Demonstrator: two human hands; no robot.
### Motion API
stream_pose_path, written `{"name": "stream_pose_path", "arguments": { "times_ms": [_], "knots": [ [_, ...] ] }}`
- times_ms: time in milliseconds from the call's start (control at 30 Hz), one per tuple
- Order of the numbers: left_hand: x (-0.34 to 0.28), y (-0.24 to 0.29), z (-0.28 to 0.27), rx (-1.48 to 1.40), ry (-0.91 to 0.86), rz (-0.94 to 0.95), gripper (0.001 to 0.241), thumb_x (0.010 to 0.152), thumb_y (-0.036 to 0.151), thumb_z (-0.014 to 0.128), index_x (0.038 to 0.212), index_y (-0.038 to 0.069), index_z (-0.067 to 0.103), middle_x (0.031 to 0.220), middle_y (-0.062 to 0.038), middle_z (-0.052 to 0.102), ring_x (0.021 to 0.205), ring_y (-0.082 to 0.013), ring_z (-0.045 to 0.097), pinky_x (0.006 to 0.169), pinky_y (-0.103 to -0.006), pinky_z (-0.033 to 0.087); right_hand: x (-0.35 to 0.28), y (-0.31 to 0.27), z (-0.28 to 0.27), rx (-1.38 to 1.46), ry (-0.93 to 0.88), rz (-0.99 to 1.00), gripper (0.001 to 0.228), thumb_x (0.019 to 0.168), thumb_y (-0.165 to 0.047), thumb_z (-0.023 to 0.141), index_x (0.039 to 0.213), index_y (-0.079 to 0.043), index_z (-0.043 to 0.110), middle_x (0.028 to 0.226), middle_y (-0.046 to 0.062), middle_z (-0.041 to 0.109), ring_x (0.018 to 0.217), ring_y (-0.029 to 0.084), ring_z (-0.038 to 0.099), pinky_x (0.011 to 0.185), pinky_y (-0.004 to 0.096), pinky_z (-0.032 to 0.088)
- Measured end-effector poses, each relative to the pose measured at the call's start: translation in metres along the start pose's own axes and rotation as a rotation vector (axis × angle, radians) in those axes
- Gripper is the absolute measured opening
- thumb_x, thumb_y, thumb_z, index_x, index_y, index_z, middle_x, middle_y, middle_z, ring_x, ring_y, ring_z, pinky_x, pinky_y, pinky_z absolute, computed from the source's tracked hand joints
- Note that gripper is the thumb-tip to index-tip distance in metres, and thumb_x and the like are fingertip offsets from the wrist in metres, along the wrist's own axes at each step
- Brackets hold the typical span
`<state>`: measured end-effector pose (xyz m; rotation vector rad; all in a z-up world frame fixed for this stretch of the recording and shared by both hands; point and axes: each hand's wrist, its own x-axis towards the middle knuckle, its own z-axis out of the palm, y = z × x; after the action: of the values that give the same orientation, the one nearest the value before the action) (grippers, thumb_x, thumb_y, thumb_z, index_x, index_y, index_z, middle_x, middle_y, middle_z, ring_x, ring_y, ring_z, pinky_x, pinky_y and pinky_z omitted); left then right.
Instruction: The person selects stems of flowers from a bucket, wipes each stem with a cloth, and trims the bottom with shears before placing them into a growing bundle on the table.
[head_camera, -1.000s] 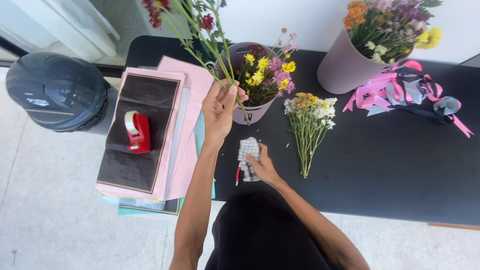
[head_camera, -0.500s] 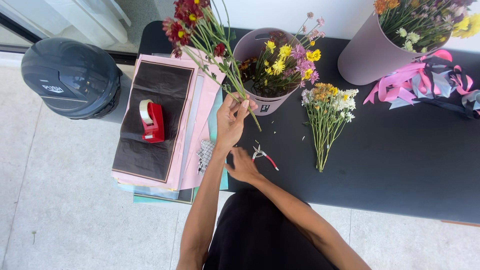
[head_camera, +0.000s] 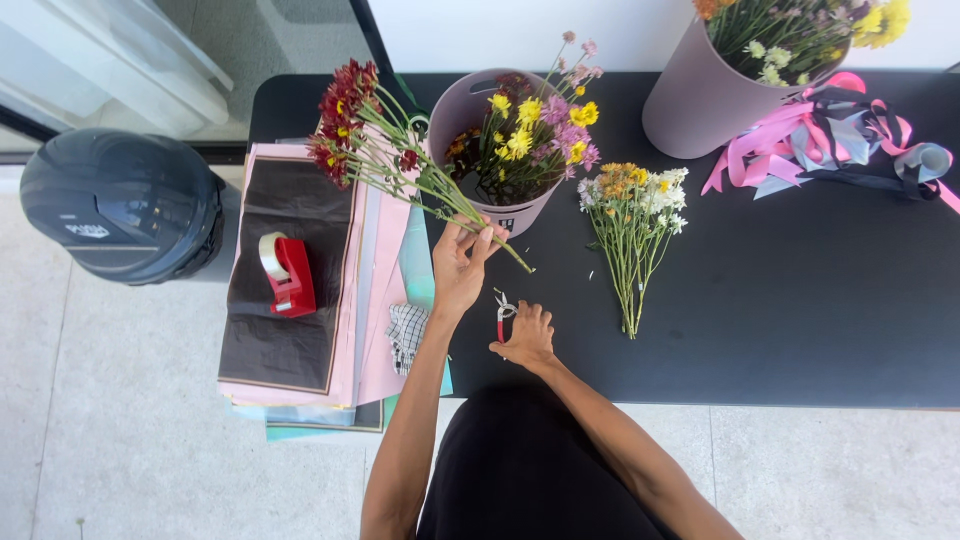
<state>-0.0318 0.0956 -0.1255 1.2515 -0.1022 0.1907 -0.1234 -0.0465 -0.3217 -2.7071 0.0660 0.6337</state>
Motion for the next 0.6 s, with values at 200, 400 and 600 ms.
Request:
{"name": "stream_pose_path", "arguments": {
  "times_ms": [200,400,600],
  "knots": [
    [0.001,-0.001,0.015,-0.06,-0.032,-0.006,0.02,0.115,-0.001,0.067,0.134,-0.007,0.065,0.115,-0.027,0.08,0.114,-0.0359,0.083,0.104,-0.0582,0.068,0.0,0.041,-0.018,0.847,0.091,0.286,0.054,0.084,-0.044,0.088,0.131,-0.018,0.086,0.104,0.015,0.084,0.102,0.038,0.084,0.087,0.049,0.065],
    [-0.002,0.019,0.04,-0.105,-0.035,0.026,0.014,0.119,0.001,0.059,0.133,-0.002,0.059,0.116,-0.025,0.08,0.119,-0.0393,0.082,0.109,-0.0597,0.064,-0.091,0.017,-0.173,1.398,0.051,-0.14,0.037,0.115,-0.03,0.067,0.144,-0.008,0.057,0.136,0.023,0.075,0.133,0.034,0.076,0.122,0.058,0.054],
    [-0.005,0.026,0.065,-0.108,-0.053,0.055,0.012,0.12,0.003,0.054,0.132,0.001,0.052,0.116,-0.023,0.077,0.12,-0.0384,0.083,0.109,-0.0544,0.063,-0.091,0.017,-0.196,1.212,0.063,-0.142,0.028,0.115,-0.028,0.071,0.128,-0.003,0.073,0.087,0.013,0.078,0.077,0.024,0.086,0.081,0.04,0.074]
  ]
}}
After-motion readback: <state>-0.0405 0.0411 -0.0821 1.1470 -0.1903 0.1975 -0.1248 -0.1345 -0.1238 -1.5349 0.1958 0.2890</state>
